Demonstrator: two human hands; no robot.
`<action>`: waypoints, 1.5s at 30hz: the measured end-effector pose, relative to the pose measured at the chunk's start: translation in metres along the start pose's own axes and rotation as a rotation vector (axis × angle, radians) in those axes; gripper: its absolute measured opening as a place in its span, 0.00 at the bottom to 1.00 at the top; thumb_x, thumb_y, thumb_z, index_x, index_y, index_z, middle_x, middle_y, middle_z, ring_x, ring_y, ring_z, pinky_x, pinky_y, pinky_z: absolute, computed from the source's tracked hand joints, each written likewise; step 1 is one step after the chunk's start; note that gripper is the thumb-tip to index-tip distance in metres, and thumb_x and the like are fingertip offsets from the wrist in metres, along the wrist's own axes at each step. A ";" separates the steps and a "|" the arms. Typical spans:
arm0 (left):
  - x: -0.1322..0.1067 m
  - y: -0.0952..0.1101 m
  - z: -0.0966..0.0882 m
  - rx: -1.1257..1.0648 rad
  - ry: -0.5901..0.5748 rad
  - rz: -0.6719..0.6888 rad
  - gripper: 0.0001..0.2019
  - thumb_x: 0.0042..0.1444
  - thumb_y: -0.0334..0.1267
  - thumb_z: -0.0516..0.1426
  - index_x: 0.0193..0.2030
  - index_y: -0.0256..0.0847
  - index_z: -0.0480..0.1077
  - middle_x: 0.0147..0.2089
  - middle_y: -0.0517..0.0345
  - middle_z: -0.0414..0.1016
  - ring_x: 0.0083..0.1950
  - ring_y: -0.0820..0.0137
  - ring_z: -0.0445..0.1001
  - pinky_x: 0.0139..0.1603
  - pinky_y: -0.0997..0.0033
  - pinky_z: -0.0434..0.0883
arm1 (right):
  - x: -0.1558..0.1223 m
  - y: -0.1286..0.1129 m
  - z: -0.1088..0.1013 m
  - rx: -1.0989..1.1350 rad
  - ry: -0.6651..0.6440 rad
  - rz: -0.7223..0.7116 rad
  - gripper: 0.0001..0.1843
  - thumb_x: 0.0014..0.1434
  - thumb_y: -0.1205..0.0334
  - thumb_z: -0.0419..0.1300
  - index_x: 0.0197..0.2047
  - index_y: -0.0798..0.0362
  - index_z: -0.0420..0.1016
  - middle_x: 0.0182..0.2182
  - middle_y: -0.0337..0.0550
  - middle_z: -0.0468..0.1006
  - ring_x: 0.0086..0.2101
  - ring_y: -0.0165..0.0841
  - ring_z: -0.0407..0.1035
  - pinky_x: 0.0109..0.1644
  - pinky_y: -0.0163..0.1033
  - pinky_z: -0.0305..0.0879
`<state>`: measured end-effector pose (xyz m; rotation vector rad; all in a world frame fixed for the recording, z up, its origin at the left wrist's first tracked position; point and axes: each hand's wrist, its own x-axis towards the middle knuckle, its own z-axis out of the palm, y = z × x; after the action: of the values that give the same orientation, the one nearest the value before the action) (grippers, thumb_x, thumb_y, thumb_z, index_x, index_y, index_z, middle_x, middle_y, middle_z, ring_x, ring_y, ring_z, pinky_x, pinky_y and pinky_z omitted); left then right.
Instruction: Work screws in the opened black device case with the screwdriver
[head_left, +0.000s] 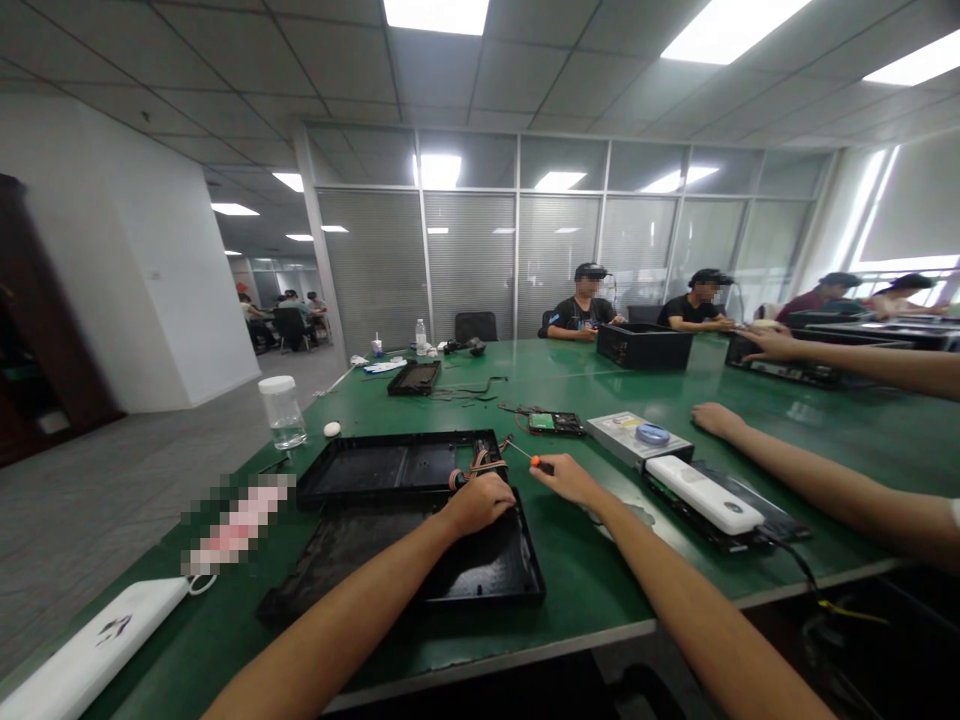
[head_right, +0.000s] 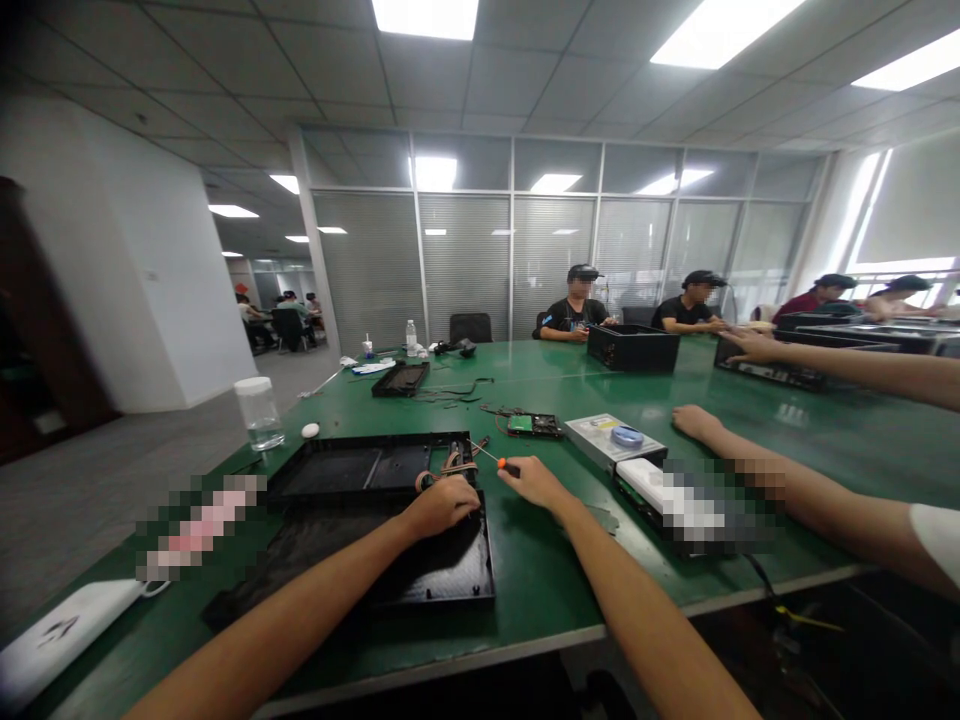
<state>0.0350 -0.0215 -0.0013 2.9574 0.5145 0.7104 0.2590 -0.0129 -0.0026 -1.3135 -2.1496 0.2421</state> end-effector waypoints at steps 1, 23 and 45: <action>0.000 0.000 0.000 0.001 -0.009 -0.002 0.10 0.57 0.32 0.49 0.33 0.37 0.71 0.35 0.56 0.74 0.38 0.72 0.67 0.46 0.73 0.62 | 0.000 -0.001 0.000 0.008 -0.007 0.000 0.18 0.54 0.51 0.49 0.29 0.56 0.71 0.22 0.39 0.70 0.25 0.30 0.61 0.30 0.34 0.56; -0.005 -0.002 0.001 -0.171 0.047 -0.178 0.09 0.48 0.31 0.56 0.39 0.38 0.70 0.35 0.58 0.74 0.37 0.73 0.69 0.42 0.75 0.63 | 0.006 0.001 -0.024 0.678 0.450 0.256 0.19 0.51 0.44 0.48 0.27 0.53 0.61 0.17 0.32 0.57 0.17 0.26 0.53 0.18 0.30 0.52; -0.007 -0.002 0.002 -0.265 0.047 -0.263 0.11 0.48 0.33 0.57 0.40 0.36 0.69 0.35 0.57 0.74 0.33 0.74 0.71 0.37 0.77 0.66 | -0.005 -0.082 -0.061 -0.452 0.151 -0.193 0.21 0.57 0.48 0.44 0.27 0.54 0.68 0.22 0.45 0.72 0.25 0.32 0.65 0.32 0.34 0.53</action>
<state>0.0293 -0.0217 -0.0061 2.5726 0.7325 0.7531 0.2341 -0.0666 0.0811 -1.2948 -2.2573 -0.4311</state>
